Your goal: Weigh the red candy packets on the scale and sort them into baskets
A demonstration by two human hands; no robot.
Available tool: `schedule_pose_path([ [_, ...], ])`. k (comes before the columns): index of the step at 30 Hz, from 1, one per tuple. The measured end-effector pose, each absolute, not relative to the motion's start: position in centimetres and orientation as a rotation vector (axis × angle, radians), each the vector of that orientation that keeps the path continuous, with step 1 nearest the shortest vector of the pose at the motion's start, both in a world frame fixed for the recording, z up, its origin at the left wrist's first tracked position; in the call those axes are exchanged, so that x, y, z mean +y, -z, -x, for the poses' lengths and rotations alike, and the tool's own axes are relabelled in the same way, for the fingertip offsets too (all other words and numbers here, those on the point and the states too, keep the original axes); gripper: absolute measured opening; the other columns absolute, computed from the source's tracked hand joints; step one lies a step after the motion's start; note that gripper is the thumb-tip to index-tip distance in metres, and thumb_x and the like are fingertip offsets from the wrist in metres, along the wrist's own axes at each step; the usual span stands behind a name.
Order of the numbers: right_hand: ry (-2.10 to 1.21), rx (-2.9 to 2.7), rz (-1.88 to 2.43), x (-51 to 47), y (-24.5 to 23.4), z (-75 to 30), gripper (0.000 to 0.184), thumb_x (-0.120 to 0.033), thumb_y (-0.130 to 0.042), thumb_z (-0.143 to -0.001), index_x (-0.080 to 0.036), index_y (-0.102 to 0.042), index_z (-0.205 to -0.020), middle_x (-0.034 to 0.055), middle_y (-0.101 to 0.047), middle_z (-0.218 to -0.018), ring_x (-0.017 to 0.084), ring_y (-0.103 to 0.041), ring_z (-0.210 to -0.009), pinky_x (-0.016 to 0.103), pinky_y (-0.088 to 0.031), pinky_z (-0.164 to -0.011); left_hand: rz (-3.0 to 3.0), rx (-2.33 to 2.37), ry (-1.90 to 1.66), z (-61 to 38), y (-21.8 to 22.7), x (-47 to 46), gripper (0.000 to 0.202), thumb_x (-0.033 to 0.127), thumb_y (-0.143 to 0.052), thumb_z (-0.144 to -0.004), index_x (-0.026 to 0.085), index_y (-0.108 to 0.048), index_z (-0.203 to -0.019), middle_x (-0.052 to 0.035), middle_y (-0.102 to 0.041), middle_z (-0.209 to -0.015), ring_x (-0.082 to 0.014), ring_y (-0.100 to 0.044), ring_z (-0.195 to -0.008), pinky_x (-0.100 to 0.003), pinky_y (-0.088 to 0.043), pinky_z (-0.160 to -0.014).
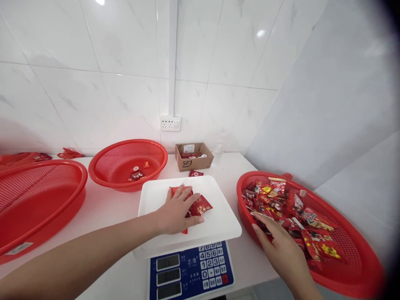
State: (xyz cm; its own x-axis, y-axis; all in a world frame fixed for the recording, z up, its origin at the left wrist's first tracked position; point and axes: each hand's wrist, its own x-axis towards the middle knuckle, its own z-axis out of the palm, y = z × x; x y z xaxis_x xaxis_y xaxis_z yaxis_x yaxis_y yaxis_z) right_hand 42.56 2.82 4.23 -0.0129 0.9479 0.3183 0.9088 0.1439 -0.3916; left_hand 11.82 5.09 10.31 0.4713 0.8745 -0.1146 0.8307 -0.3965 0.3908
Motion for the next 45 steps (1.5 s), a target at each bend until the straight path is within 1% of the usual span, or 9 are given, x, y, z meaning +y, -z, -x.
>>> schedule_pose_path([
  [3,-0.093,-1.936,1.770,2.7,-4.5,-42.4,0.045,-0.048,-0.036,-0.086,-0.021,-0.057,-0.116,0.0064,-0.061,-0.122,0.024,-0.055,-0.113,0.042,-0.047,-0.091,-2.617,1.068,-0.082,-10.3,-10.9,6.5,0.075,0.069,-0.044,-0.077,0.033,-0.026,-0.140,-0.0075,-0.015,-0.151,-0.0361,-0.002,-0.137,-0.063,-0.003,-0.106],
  [6,-0.097,-1.935,1.779,2.7,-4.6,-42.4,0.046,-0.048,-0.035,-0.086,-0.020,-0.057,-0.116,0.0067,-0.061,-0.122,0.024,-0.055,-0.113,0.042,-0.047,-0.091,-2.738,0.843,-0.033,-9.1,-10.9,7.6,0.065,0.063,-0.045,-0.080,0.036,-0.031,-0.138,-0.0044,-0.025,-0.149,-0.0331,-0.011,-0.137,-0.058,-0.007,-0.108],
  [13,-0.084,-1.944,1.793,2.8,-4.4,-42.4,0.045,-0.047,-0.036,-0.087,-0.021,-0.057,-0.116,0.0064,-0.061,-0.122,0.024,-0.055,-0.113,0.043,-0.047,-0.092,-2.637,1.194,-0.212,-11.3,-8.9,6.6,0.058,0.057,-0.043,-0.084,0.032,-0.036,-0.136,-0.0064,-0.035,-0.144,-0.0323,-0.024,-0.134,-0.054,-0.016,-0.108],
  [19,-0.087,-1.948,1.764,2.8,-4.4,-42.5,0.044,-0.047,-0.037,-0.086,-0.021,-0.058,-0.115,0.0069,-0.062,-0.121,0.024,-0.056,-0.112,0.042,-0.047,-0.092,-2.364,1.450,-0.181,-13.0,-9.3,6.0,0.067,0.064,-0.031,-0.085,0.026,-0.029,-0.140,-0.0126,-0.019,-0.150,-0.0346,-0.009,-0.137,-0.057,-0.011,-0.108],
  [22,-0.087,-1.932,1.718,2.8,-4.4,-42.7,0.044,-0.047,-0.038,-0.086,-0.020,-0.059,-0.113,0.0076,-0.062,-0.119,0.025,-0.057,-0.111,0.042,-0.048,-0.091,-2.393,1.347,-0.168,-12.0,-10.3,6.4,0.076,0.070,-0.033,-0.080,0.028,-0.022,-0.142,-0.0097,-0.009,-0.152,-0.0343,0.001,-0.137,-0.058,-0.007,-0.108],
  [27,-0.010,-1.898,1.541,2.6,-5.0,-40.5,0.037,-0.042,-0.041,-0.087,-0.019,-0.062,-0.106,0.0103,-0.066,-0.111,0.026,-0.058,-0.107,0.045,-0.046,-0.093,-2.582,1.021,-0.014,-10.5,-10.5,6.2,0.080,0.073,-0.042,-0.074,0.031,-0.029,-0.140,-0.0083,-0.016,-0.151,-0.0370,-0.006,-0.137,-0.060,-0.007,-0.106],
  [31,-0.202,-2.122,1.353,2.9,-6.1,-36.1,0.038,-0.040,-0.041,-0.089,-0.019,-0.059,-0.116,0.0104,-0.059,-0.123,0.025,-0.051,-0.118,0.044,-0.042,-0.099,-2.607,1.117,-0.062,-11.0,-9.6,5.4,0.077,0.070,-0.040,-0.077,0.026,-0.031,-0.139,-0.0113,-0.018,-0.150,-0.0373,-0.011,-0.136,-0.061,-0.010,-0.106],
  [37,-0.472,-2.432,1.242,5.0,-7.0,-31.0,0.050,-0.034,-0.035,-0.092,-0.014,-0.040,-0.137,0.0111,-0.034,-0.145,0.024,-0.025,-0.135,0.046,-0.026,-0.109,-2.522,1.236,-0.251,-11.0,-8.8,5.0,0.096,0.072,-0.042,-0.075,0.017,-0.005,-0.145,-0.0129,-0.010,-0.151,-0.0295,-0.006,-0.138,-0.052,-0.009,-0.111],
  [45,-0.615,-2.352,1.214,5.1,-6.8,-31.0,0.040,-0.026,-0.042,-0.087,-0.017,-0.053,-0.124,0.0093,-0.041,-0.141,0.020,-0.041,-0.127,0.038,-0.035,-0.105,-2.392,1.387,-0.194,-9.5,-8.5,5.1,0.096,0.072,-0.041,-0.075,0.015,-0.007,-0.144,-0.0119,-0.011,-0.151,-0.0277,-0.001,-0.139,-0.053,-0.005,-0.111],
])
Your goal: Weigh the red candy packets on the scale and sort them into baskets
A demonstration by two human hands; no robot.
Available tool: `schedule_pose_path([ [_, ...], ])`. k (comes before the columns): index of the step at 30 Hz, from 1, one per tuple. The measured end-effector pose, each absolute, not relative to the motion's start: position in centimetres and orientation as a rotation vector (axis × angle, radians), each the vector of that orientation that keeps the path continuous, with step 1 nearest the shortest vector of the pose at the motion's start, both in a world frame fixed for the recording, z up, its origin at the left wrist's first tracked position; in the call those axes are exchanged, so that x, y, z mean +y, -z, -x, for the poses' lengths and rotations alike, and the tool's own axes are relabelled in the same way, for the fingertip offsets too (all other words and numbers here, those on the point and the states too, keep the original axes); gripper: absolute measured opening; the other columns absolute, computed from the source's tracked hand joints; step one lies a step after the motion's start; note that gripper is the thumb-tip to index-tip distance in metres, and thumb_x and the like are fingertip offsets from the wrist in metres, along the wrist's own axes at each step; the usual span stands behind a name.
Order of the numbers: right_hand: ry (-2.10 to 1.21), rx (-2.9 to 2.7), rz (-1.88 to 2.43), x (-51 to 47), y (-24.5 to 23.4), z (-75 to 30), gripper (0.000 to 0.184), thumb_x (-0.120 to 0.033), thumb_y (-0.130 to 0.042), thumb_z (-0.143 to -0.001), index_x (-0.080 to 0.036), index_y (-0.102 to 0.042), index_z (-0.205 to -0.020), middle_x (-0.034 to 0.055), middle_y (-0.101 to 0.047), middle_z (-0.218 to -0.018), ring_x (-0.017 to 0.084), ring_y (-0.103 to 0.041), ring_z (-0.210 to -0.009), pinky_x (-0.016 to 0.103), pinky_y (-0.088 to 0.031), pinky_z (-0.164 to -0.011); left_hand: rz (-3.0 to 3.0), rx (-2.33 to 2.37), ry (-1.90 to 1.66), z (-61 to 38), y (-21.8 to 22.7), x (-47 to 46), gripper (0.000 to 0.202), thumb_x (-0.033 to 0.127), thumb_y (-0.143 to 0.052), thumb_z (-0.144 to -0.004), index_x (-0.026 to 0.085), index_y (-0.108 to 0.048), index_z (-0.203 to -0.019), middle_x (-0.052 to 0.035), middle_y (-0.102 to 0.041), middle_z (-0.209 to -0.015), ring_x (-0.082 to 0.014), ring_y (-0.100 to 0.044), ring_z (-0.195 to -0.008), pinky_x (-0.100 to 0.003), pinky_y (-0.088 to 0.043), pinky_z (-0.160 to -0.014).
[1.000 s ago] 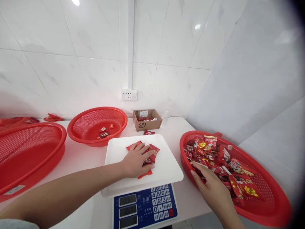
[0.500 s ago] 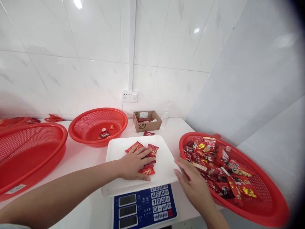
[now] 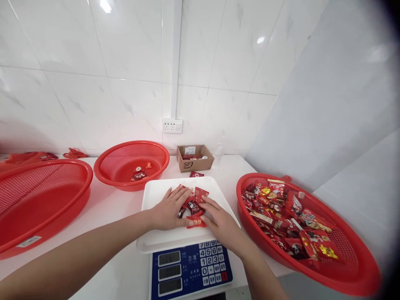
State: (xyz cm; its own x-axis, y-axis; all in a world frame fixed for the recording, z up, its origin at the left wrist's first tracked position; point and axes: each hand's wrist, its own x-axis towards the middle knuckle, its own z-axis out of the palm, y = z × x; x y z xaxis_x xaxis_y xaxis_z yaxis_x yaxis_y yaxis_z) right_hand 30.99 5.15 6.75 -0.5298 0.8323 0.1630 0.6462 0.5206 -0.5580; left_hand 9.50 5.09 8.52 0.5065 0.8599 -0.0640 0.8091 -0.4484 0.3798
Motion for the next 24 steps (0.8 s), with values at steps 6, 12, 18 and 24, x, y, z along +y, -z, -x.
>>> schedule_pose_path([
  [6,-0.647,-2.330,1.193,4.6,-6.7,-30.8,0.043,-0.023,-0.043,-0.086,-0.016,-0.051,-0.127,0.0098,-0.041,-0.141,0.019,-0.039,-0.129,0.039,-0.033,-0.107,-2.399,1.416,-0.277,-11.5,-7.7,5.2,0.096,0.073,-0.038,-0.076,0.015,-0.004,-0.144,-0.0124,-0.009,-0.152,-0.0285,0.003,-0.138,-0.055,-0.005,-0.110],
  [12,-0.646,-2.259,1.204,5.0,-7.0,-31.4,0.044,-0.028,-0.045,-0.087,-0.022,-0.047,-0.131,0.0078,-0.042,-0.140,0.022,-0.038,-0.129,0.044,-0.032,-0.106,-2.456,1.445,-0.348,-11.4,-8.3,5.5,0.091,0.074,-0.032,-0.077,0.018,-0.009,-0.144,-0.0138,-0.007,-0.151,-0.0297,0.002,-0.138,-0.057,-0.003,-0.109],
  [18,-0.587,-2.316,1.264,5.6,-6.6,-30.8,0.048,-0.024,-0.044,-0.085,-0.017,-0.046,-0.132,0.0108,-0.040,-0.141,0.022,-0.036,-0.130,0.042,-0.031,-0.107,-2.509,1.315,-0.226,-11.4,-8.2,5.7,0.086,0.072,-0.034,-0.078,0.018,-0.021,-0.143,-0.0124,-0.019,-0.150,-0.0300,-0.006,-0.138,-0.054,-0.005,-0.110],
  [24,-0.511,-2.222,1.328,4.1,-6.8,-33.3,0.044,-0.038,-0.044,-0.087,-0.025,-0.049,-0.129,0.0056,-0.040,-0.142,0.023,-0.038,-0.129,0.044,-0.035,-0.105,-2.405,1.440,-0.284,-8.7,-9.1,5.5,0.078,0.067,-0.027,-0.084,0.020,-0.011,-0.144,-0.0105,-0.009,-0.152,-0.0261,0.000,-0.139,-0.052,-0.007,-0.111],
])
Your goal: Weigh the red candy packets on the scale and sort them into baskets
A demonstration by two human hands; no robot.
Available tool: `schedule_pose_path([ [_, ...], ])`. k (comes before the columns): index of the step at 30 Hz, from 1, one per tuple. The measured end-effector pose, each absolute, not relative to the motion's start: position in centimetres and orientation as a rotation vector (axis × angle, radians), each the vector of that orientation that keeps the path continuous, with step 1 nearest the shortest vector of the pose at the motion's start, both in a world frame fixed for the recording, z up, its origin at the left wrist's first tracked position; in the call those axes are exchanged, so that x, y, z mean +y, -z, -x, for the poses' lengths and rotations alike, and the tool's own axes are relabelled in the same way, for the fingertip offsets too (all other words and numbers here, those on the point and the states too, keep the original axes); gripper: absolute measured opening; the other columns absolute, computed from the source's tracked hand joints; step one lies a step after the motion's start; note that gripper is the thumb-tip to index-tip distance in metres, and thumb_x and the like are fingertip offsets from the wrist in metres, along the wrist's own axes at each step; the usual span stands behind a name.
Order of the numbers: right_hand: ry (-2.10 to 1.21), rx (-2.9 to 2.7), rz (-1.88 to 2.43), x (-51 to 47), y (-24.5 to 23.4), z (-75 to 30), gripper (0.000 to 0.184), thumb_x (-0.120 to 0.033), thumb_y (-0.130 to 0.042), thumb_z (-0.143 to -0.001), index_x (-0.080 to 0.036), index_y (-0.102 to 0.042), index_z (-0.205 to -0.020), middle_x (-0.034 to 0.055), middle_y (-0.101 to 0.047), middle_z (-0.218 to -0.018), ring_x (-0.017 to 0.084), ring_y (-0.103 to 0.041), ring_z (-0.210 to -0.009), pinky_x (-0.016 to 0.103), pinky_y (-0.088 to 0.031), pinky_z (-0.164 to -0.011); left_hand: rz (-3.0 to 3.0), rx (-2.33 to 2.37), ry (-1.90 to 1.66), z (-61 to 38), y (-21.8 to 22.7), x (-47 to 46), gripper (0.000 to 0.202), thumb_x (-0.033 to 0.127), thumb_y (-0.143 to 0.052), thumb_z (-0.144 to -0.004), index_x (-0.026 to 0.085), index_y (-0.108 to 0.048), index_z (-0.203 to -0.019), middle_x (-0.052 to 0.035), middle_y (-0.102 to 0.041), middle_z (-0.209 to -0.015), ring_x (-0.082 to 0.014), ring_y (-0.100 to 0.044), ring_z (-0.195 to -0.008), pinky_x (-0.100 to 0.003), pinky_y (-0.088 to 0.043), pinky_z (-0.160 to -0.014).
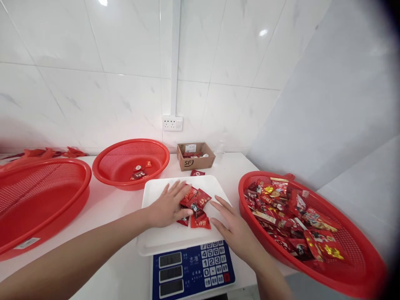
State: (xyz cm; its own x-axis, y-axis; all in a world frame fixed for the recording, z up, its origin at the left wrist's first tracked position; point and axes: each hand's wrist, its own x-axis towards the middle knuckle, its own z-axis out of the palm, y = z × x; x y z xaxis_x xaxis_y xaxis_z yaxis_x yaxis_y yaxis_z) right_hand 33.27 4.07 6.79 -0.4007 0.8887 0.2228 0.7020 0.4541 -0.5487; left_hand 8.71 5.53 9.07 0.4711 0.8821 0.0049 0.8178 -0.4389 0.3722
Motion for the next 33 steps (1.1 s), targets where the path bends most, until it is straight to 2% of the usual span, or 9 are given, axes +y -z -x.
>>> schedule_pose_path([
  [4,-0.299,-2.014,1.463,3.2,-5.8,-37.6,0.041,-0.043,-0.043,-0.087,-0.022,-0.057,-0.118,0.0092,-0.049,-0.134,0.026,-0.044,-0.124,0.046,-0.038,-0.102,-2.350,1.930,-0.395,-2.0,-9.2,6.0,0.067,0.058,-0.022,-0.089,0.021,-0.015,-0.144,-0.0078,-0.010,-0.152,-0.0251,0.001,-0.139,-0.052,-0.006,-0.111],
  [8,-0.177,-1.868,1.584,3.1,-4.3,-41.2,0.043,-0.049,-0.042,-0.084,-0.021,-0.059,-0.112,0.0096,-0.056,-0.127,0.028,-0.051,-0.118,0.047,-0.045,-0.095,-2.166,2.411,-0.259,6.1,-8.7,5.7,0.067,0.055,-0.028,-0.087,0.016,-0.024,-0.142,-0.0123,-0.017,-0.150,-0.0318,-0.002,-0.138,-0.059,-0.004,-0.107],
  [12,-0.162,-1.862,1.602,3.4,-3.2,-42.0,0.044,-0.052,-0.042,-0.083,-0.023,-0.059,-0.110,0.0083,-0.058,-0.124,0.029,-0.053,-0.114,0.048,-0.046,-0.093,-1.946,2.452,-0.121,10.2,-8.9,4.0,0.057,0.058,-0.027,-0.086,0.022,-0.053,-0.121,-0.0114,-0.043,-0.138,-0.0361,-0.019,-0.135,-0.061,-0.016,-0.104],
  [15,-0.121,-1.911,1.569,3.6,-2.8,-41.6,0.044,-0.052,-0.040,-0.084,-0.022,-0.059,-0.110,0.0086,-0.058,-0.123,0.028,-0.053,-0.115,0.049,-0.044,-0.096,-1.956,2.404,-0.118,10.5,-9.2,2.7,0.055,0.060,-0.025,-0.086,0.024,-0.060,-0.109,-0.0087,-0.052,-0.130,-0.0344,-0.023,-0.134,-0.060,-0.017,-0.105],
  [21,-0.050,-1.978,1.613,4.0,-1.9,-41.6,0.044,-0.053,-0.039,-0.085,-0.025,-0.059,-0.111,0.0067,-0.059,-0.123,0.028,-0.054,-0.113,0.048,-0.047,-0.091,-2.058,2.284,-0.025,11.1,-9.5,1.9,0.058,0.060,-0.038,-0.082,0.023,-0.048,-0.126,-0.0108,-0.040,-0.140,-0.0337,-0.019,-0.135,-0.061,-0.012,-0.105],
  [26,0.003,-2.026,1.611,4.1,-1.4,-41.9,0.044,-0.051,-0.038,-0.086,-0.025,-0.059,-0.113,0.0063,-0.060,-0.122,0.028,-0.055,-0.113,0.047,-0.049,-0.090,-2.082,2.365,0.001,11.8,-9.2,2.9,0.036,0.040,-0.040,-0.083,0.023,-0.058,-0.108,-0.0097,-0.048,-0.134,-0.0290,-0.025,-0.134,-0.054,-0.015,-0.107],
  [29,0.036,-2.068,1.589,4.1,-1.3,-42.1,0.043,-0.049,-0.038,-0.086,-0.024,-0.059,-0.115,0.0060,-0.060,-0.123,0.027,-0.054,-0.114,0.046,-0.048,-0.091,-1.931,2.529,-0.036,12.4,-8.9,3.3,0.039,0.040,-0.042,-0.079,0.019,-0.057,-0.109,-0.0161,-0.032,-0.143,-0.0403,-0.019,-0.133,-0.065,-0.025,-0.096],
  [31,0.066,-2.087,1.564,4.1,-1.2,-42.2,0.043,-0.048,-0.038,-0.086,-0.023,-0.058,-0.115,0.0061,-0.060,-0.123,0.027,-0.054,-0.114,0.046,-0.048,-0.091,-1.806,2.602,-0.070,13.1,-9.0,3.3,0.048,0.042,-0.041,-0.080,0.017,-0.052,-0.119,-0.0215,-0.033,-0.140,-0.0449,-0.039,-0.120,-0.061,-0.038,-0.084],
  [33,0.097,-2.097,1.546,4.2,-1.2,-42.4,0.043,-0.048,-0.038,-0.087,-0.023,-0.058,-0.115,0.0064,-0.060,-0.123,0.026,-0.054,-0.114,0.045,-0.049,-0.090,-1.732,2.606,-0.091,13.9,-9.3,3.2,0.052,0.044,-0.039,-0.081,0.017,-0.046,-0.125,-0.0216,-0.048,-0.125,-0.0365,-0.060,-0.092,-0.049,-0.047,-0.074],
])
